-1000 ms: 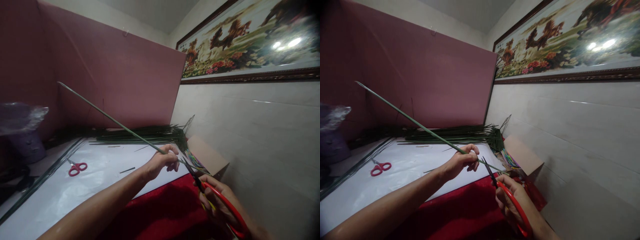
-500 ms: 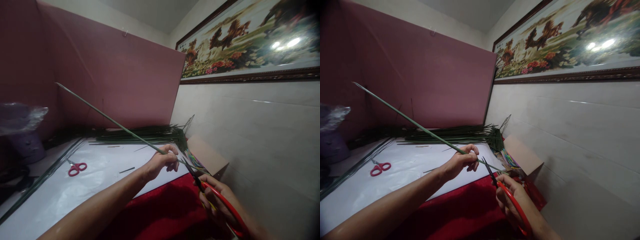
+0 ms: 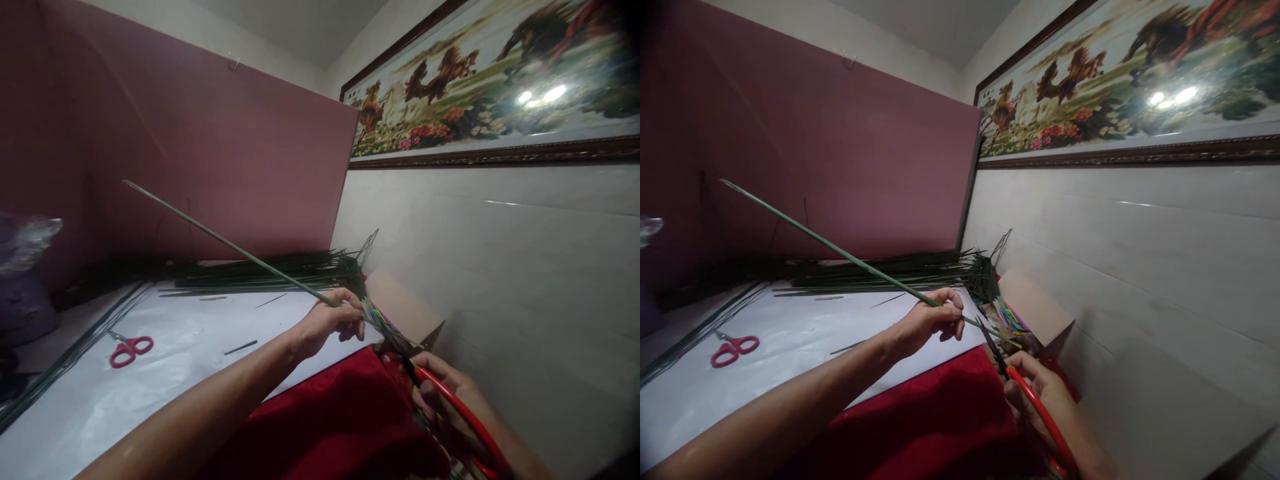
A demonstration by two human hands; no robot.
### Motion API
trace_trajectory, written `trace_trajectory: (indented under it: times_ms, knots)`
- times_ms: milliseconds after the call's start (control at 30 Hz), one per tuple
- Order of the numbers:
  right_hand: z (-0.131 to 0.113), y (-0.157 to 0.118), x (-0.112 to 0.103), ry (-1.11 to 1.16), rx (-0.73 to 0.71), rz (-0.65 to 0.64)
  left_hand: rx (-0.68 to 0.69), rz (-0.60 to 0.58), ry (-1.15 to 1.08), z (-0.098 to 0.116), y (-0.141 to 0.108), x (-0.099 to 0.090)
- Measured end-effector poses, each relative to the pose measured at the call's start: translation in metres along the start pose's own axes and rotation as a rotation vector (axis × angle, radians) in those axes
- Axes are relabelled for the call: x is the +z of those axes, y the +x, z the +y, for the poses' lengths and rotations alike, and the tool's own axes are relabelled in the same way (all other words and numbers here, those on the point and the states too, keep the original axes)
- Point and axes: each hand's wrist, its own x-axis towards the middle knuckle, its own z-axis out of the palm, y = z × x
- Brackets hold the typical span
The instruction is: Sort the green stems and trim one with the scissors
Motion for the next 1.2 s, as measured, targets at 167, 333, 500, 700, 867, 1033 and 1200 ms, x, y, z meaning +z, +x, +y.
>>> trace_trajectory:
  times_ms: [167, 333, 500, 700, 867, 1033, 1200]
  knots:
    - [0.004, 0.001, -0.005, -0.088, -0.014, 0.004, -0.001, -0.016, 0.009, -0.005, 0.003, -0.002]
    - [0.005, 0.002, -0.004, -0.151, 0.009, -0.013, 0.016, 0.008, 0.033, -0.004, 0.003, -0.001]
    - [0.004, 0.001, -0.002, -0.14, -0.009, -0.027, -0.01, -0.02, 0.051, -0.006, 0.001, 0.0]
    - [0.004, 0.0, -0.002, -0.12, -0.023, 0.009, 0.008, -0.023, 0.035, -0.01, 0.001, 0.0]
    - [0.008, 0.002, -0.003, 0.048, -0.025, 0.085, 0.026, 0.092, -0.018, -0.016, 0.011, 0.007]
    - [0.013, -0.005, -0.011, 0.039, -0.004, 0.199, -0.067, 0.315, -0.008, -0.022, 0.02, 0.009]
    - [0.019, -0.01, -0.021, 0.047, 0.066, 0.223, -0.178, 0.358, 0.001, -0.027, 0.03, 0.017]
